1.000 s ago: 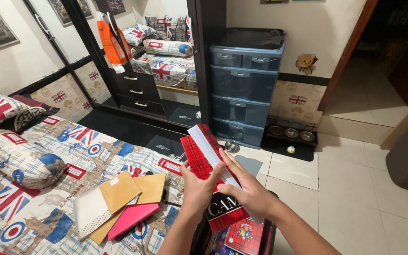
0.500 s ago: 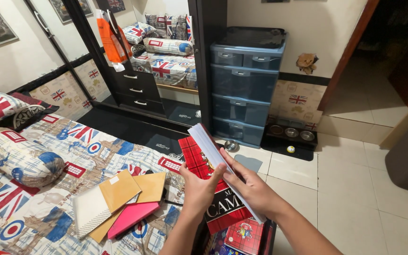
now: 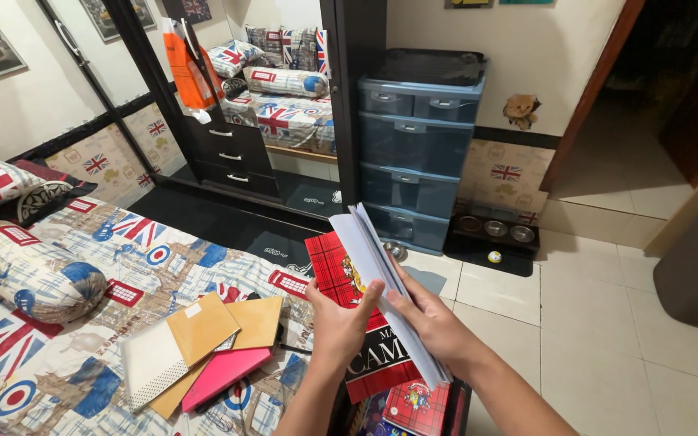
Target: The person is organizing notebooks and a textbook by taking them out of a storage bin and placing them on a bed.
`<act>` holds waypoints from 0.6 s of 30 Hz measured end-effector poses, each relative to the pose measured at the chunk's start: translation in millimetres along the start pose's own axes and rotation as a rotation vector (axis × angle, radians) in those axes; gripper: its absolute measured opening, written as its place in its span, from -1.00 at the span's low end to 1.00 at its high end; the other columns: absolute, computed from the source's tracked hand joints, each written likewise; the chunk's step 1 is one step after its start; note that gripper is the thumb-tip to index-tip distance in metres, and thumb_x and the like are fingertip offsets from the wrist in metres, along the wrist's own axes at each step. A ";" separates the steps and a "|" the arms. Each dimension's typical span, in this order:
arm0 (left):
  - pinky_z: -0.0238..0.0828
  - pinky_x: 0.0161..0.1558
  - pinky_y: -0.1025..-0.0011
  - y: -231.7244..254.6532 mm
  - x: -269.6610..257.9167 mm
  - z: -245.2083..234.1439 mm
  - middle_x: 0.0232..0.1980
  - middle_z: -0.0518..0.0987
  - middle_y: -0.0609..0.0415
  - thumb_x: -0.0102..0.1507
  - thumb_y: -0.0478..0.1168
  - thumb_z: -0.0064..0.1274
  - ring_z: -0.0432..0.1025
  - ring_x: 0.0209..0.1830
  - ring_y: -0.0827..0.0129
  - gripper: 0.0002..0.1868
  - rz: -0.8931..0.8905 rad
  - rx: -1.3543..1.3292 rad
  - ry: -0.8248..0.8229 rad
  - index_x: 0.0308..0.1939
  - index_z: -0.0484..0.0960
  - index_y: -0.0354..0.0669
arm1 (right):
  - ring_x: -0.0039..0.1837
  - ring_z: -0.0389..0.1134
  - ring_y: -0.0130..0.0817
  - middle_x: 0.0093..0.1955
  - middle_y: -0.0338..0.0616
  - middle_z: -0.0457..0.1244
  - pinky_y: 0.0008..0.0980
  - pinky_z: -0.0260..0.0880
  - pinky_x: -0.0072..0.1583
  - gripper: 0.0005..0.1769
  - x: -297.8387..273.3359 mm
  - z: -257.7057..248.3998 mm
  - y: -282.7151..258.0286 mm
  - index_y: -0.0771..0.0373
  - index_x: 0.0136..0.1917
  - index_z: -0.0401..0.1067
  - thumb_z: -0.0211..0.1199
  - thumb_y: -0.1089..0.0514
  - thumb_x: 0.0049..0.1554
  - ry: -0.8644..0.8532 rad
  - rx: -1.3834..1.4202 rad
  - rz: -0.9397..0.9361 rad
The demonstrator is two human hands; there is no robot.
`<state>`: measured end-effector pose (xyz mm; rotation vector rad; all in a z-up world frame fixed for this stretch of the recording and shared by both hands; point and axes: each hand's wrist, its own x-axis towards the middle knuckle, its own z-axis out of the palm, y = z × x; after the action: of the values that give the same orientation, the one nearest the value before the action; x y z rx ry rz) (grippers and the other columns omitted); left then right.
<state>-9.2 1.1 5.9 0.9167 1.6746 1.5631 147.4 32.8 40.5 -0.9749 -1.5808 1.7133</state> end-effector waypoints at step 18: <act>0.56 0.01 0.41 18.8 -2.6 -33.4 0.14 0.55 -0.17 -0.02 0.04 0.39 0.56 0.08 0.27 0.17 -0.195 -0.196 -0.114 0.37 -0.14 -0.26 | 0.74 -0.17 -0.15 0.72 0.01 -0.09 -0.21 -0.10 0.56 -0.18 2.1 25.5 5.4 0.20 0.61 0.07 0.24 -0.05 0.19 -0.132 -0.548 -0.404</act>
<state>-34.9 -18.2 26.9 0.7063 1.4559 1.4836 125.2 20.0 35.4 -0.7180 -2.2222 1.1058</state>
